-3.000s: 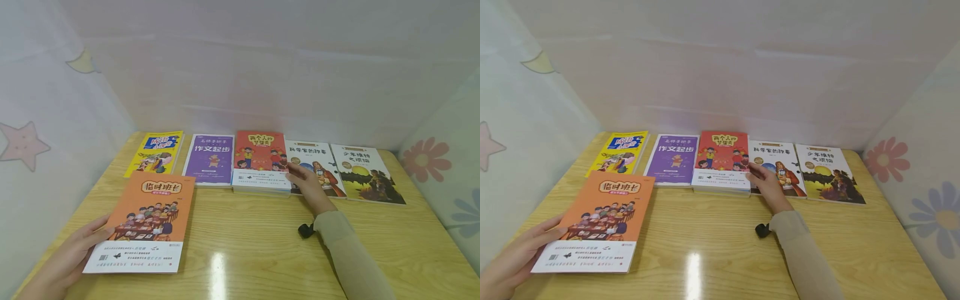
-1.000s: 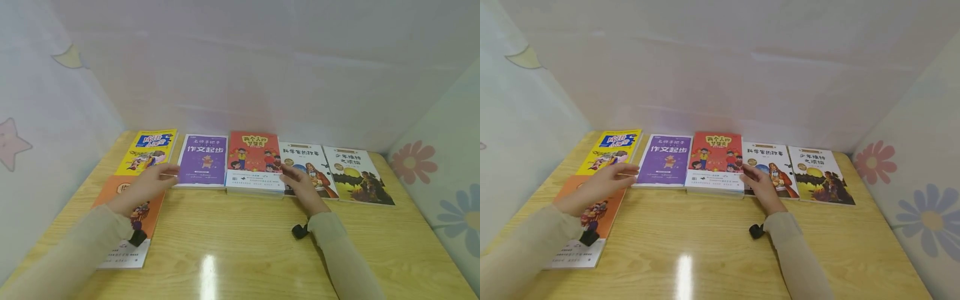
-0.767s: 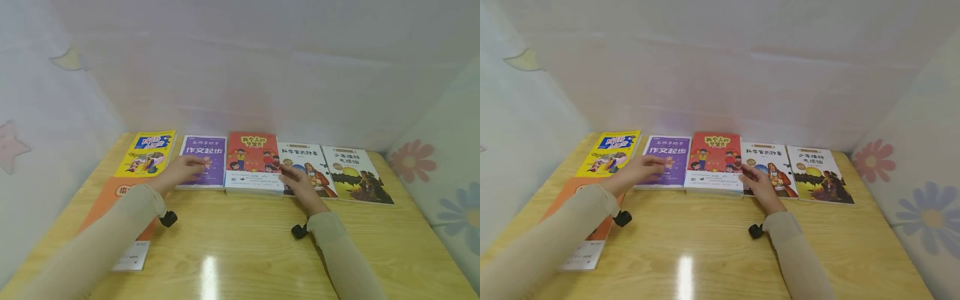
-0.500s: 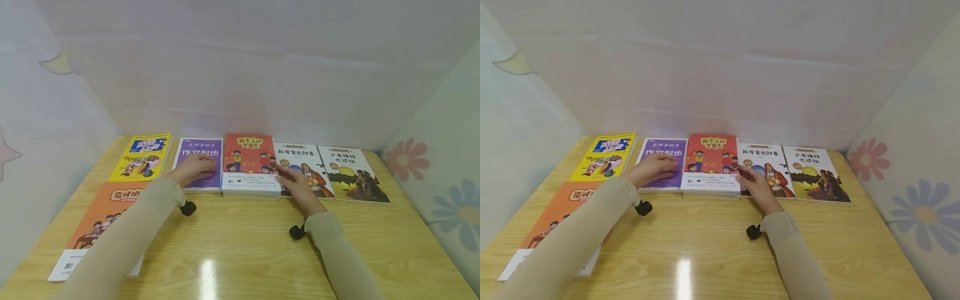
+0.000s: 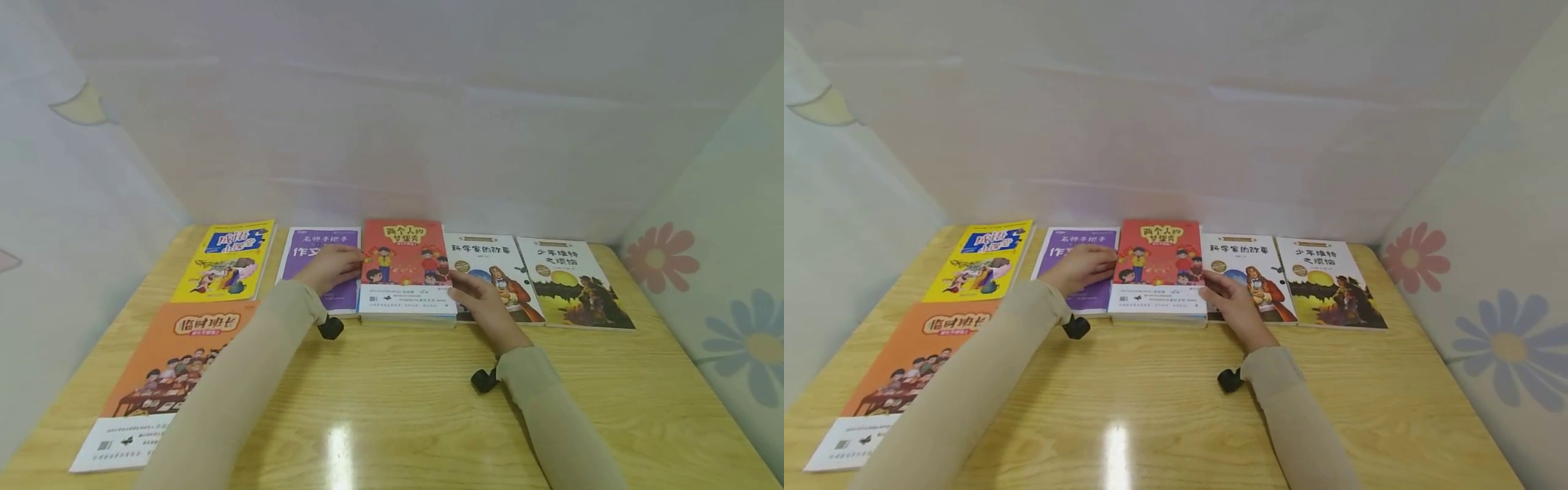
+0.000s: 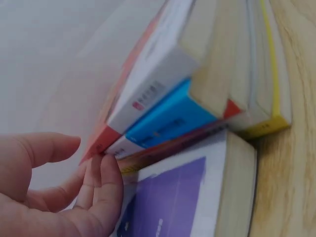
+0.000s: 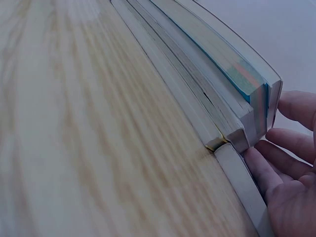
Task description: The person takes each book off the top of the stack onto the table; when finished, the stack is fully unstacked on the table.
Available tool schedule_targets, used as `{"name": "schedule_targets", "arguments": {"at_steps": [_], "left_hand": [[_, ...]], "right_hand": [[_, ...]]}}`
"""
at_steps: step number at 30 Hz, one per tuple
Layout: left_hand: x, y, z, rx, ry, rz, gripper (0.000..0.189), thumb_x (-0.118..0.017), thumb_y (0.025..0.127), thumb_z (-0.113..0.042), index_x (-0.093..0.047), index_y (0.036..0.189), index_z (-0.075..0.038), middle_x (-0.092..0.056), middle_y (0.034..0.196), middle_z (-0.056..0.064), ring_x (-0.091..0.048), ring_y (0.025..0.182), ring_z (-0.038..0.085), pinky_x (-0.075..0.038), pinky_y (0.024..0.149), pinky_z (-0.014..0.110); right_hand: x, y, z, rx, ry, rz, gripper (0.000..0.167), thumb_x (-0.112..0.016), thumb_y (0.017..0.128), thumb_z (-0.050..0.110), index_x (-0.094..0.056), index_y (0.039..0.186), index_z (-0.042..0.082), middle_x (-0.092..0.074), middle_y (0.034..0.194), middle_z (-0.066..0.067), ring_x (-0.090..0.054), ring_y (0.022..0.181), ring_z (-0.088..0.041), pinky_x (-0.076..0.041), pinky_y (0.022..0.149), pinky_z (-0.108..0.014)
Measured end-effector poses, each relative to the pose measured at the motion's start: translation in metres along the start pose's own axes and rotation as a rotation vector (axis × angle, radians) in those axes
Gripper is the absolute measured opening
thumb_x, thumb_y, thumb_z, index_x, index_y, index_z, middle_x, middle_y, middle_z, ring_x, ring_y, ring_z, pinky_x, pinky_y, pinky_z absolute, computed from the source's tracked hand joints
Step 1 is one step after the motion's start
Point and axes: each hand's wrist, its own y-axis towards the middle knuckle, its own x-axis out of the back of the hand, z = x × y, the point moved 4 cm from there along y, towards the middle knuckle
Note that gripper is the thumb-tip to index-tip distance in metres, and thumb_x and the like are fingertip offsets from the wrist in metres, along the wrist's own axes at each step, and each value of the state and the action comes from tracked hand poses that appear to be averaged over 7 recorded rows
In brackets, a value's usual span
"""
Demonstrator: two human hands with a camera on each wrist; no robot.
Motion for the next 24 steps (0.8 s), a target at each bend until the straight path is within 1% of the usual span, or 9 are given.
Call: {"name": "schedule_targets", "arguments": {"at_steps": [4,7,11,13,15,17,21,22,24], "left_hand": [[-0.001,-0.003,0.0,0.048,-0.039,-0.028,0.044,-0.052,0.104,-0.005,-0.045,0.146,0.009,-0.048,0.149,0.022,-0.049,0.137,0.03,-0.045,0.11,0.034],[-0.002,-0.004,-0.002,0.074,-0.095,-0.038,0.044,-0.055,0.103,-0.005,-0.047,0.145,0.007,-0.05,0.147,0.02,-0.053,0.131,0.026,-0.046,0.109,0.032],[-0.002,-0.003,-0.007,0.093,-0.198,-0.053,0.04,-0.059,0.101,-0.005,-0.053,0.14,0.004,-0.062,0.128,0.015,-0.064,0.107,0.018,-0.053,0.099,0.026],[-0.002,-0.002,-0.008,0.098,-0.241,-0.05,0.033,-0.059,0.102,-0.005,-0.057,0.134,0.002,-0.065,0.114,0.009,-0.065,0.095,0.014,-0.055,0.091,0.023],[-0.003,-0.001,-0.01,0.093,-0.276,-0.036,0.028,-0.059,0.102,-0.006,-0.059,0.129,-0.001,-0.067,0.105,0.005,-0.064,0.089,0.011,-0.056,0.086,0.02],[-0.005,-0.001,-0.011,0.08,-0.281,-0.024,0.03,-0.059,0.102,-0.008,-0.058,0.132,-0.003,-0.067,0.11,0.005,-0.064,0.094,0.012,-0.055,0.09,0.022],[-0.009,-0.002,-0.012,0.046,-0.222,0.001,0.042,-0.06,0.103,-0.013,-0.053,0.142,-0.003,-0.059,0.135,0.009,-0.061,0.116,0.019,-0.051,0.102,0.031],[-0.011,-0.002,-0.012,0.042,-0.198,0.009,0.043,-0.06,0.103,-0.014,-0.053,0.143,-0.003,-0.057,0.14,0.011,-0.06,0.121,0.022,-0.051,0.104,0.033],[-0.013,-0.002,-0.011,0.035,-0.16,0.033,0.044,-0.062,0.102,-0.017,-0.053,0.142,-0.003,-0.056,0.142,0.014,-0.059,0.125,0.028,-0.053,0.102,0.035]], "right_hand": [[-0.002,-0.002,0.0,-0.017,0.014,0.013,0.064,-0.069,0.097,0.039,-0.046,0.153,0.02,-0.046,0.155,-0.003,-0.041,0.144,-0.022,-0.037,0.117,-0.043],[-0.002,-0.002,-0.001,-0.01,0.008,0.007,0.064,-0.069,0.096,0.041,-0.047,0.152,0.02,-0.046,0.154,-0.002,-0.041,0.143,-0.022,-0.037,0.117,-0.043],[0.0,0.0,0.0,0.0,0.012,0.0,0.064,-0.069,0.096,0.04,-0.047,0.152,0.02,-0.046,0.154,-0.004,-0.041,0.143,-0.024,-0.037,0.116,-0.044],[0.0,0.001,0.0,-0.014,0.021,0.005,0.064,-0.07,0.097,0.038,-0.046,0.153,0.019,-0.046,0.154,-0.005,-0.042,0.143,-0.024,-0.038,0.116,-0.044],[0.0,0.001,0.0,-0.028,0.022,0.002,0.063,-0.07,0.097,0.036,-0.046,0.153,0.017,-0.047,0.154,-0.006,-0.043,0.142,-0.025,-0.038,0.116,-0.044],[-0.001,0.001,0.0,-0.042,0.016,-0.005,0.063,-0.07,0.097,0.036,-0.047,0.153,0.017,-0.047,0.153,-0.006,-0.044,0.141,-0.024,-0.037,0.117,-0.043],[0.001,0.0,0.001,-0.051,-0.002,-0.019,0.062,-0.069,0.097,0.037,-0.048,0.152,0.018,-0.048,0.152,-0.004,-0.045,0.139,-0.023,-0.037,0.117,-0.043],[0.001,0.0,0.001,-0.049,-0.004,-0.017,0.062,-0.069,0.097,0.038,-0.047,0.152,0.018,-0.048,0.153,-0.004,-0.045,0.14,-0.023,-0.037,0.117,-0.043],[0.002,0.0,0.002,-0.046,-0.009,-0.016,0.063,-0.069,0.097,0.039,-0.048,0.152,0.019,-0.047,0.153,-0.003,-0.045,0.14,-0.023,-0.037,0.117,-0.043]]}}
